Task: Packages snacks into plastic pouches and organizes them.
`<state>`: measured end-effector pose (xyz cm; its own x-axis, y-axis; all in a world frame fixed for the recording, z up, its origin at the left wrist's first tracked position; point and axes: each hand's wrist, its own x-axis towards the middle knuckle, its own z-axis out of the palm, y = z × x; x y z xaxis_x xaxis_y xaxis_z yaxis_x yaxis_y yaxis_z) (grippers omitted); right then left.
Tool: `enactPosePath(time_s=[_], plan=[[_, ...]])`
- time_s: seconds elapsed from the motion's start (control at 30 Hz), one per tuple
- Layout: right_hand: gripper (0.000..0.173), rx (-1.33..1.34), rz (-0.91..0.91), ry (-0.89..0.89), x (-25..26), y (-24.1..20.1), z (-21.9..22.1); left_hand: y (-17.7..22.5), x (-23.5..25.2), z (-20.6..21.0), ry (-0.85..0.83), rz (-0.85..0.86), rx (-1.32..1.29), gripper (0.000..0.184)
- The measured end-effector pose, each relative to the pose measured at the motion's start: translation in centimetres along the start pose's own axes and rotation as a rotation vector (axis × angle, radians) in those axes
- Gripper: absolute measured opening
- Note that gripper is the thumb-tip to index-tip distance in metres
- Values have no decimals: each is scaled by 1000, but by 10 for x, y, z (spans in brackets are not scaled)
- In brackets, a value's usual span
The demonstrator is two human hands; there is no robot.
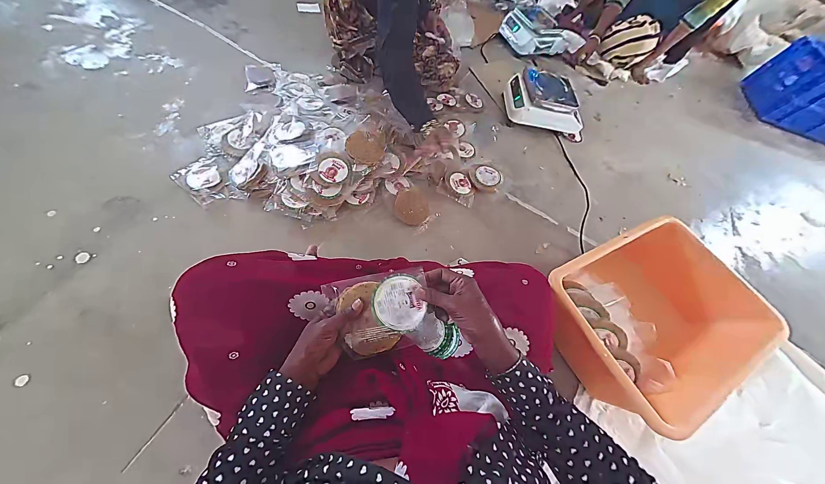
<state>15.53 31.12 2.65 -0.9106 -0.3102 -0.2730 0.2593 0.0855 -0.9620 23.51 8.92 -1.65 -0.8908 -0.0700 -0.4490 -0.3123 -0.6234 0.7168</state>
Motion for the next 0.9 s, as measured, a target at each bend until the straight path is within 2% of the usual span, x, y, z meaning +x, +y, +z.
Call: enactPosePath(time_s=[0.1, 0.3, 0.37, 0.5, 0.6, 0.67, 0.73, 0.8, 0.9], plan=[[11, -91, -74, -27, -2, -1, 7, 0, -1, -1, 7, -4, -9, 23], [13, -450, -270, -108, 0, 16, 9, -2, -1, -1, -63, 19, 15, 31], [14, -455, -308, -106, 1, 16, 7, -3, -4, -3, -47, 22, 35, 34], [30, -144, -219, -72, -5, 2, 4, -5, -5, 0, 5, 27, 131, 35], [23, -336, -298, -95, -14, -7, -4, -12, -3, 7, -25, 51, 206, 28], [18, -391, -405, 20, -24, -21, -22, -14, 6, 1, -202, 58, 174, 22], [10, -438, -529, 224, -43, -43, -59, -12, 18, -4, -431, 24, 118, 27], [9, -600, -628, 425, -67, -66, -110, -10, 25, -7, -448, -2, 132, 29], [16, -956, -563, 658, -101, -84, -192, -9, 30, -11, -368, -47, 143, 29]])
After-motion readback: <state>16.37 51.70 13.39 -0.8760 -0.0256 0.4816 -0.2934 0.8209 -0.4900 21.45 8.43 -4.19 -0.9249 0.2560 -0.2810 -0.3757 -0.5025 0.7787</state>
